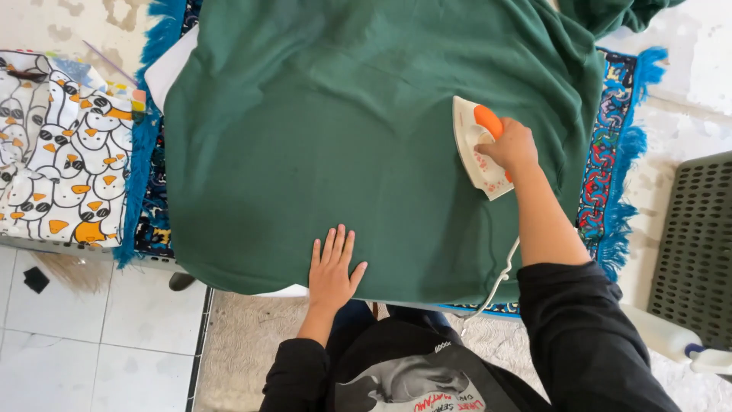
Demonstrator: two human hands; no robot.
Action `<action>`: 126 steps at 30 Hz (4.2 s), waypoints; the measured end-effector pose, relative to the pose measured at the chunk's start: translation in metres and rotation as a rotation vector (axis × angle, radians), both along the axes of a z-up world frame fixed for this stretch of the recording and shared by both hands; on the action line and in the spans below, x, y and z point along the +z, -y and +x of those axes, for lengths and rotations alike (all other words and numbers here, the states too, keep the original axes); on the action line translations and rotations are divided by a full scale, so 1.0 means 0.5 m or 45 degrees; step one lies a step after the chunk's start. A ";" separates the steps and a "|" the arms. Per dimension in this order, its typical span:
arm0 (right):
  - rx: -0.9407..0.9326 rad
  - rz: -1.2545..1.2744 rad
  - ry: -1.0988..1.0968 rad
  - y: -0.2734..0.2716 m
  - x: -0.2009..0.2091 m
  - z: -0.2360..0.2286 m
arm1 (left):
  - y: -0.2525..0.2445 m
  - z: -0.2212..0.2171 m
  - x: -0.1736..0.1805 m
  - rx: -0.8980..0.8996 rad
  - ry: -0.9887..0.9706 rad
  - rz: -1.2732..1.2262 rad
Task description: The person irons a green and white sweatshirt and then folds it by hand on a rug.
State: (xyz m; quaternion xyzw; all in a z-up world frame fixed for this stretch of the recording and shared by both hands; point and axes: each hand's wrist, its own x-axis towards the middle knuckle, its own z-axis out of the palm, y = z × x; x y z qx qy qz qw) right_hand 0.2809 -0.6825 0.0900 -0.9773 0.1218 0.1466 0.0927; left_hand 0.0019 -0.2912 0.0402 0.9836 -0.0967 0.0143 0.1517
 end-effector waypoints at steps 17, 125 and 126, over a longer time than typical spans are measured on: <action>-0.119 -0.074 -0.228 0.148 0.049 -0.316 | -0.008 0.000 -0.030 -0.022 0.038 0.060; -1.121 0.098 -0.175 0.227 -0.081 -0.717 | -0.118 -0.184 0.169 2.014 0.854 -3.328; -1.058 0.083 -0.206 0.239 -0.090 -0.719 | -0.127 -0.192 0.172 1.848 0.962 -3.217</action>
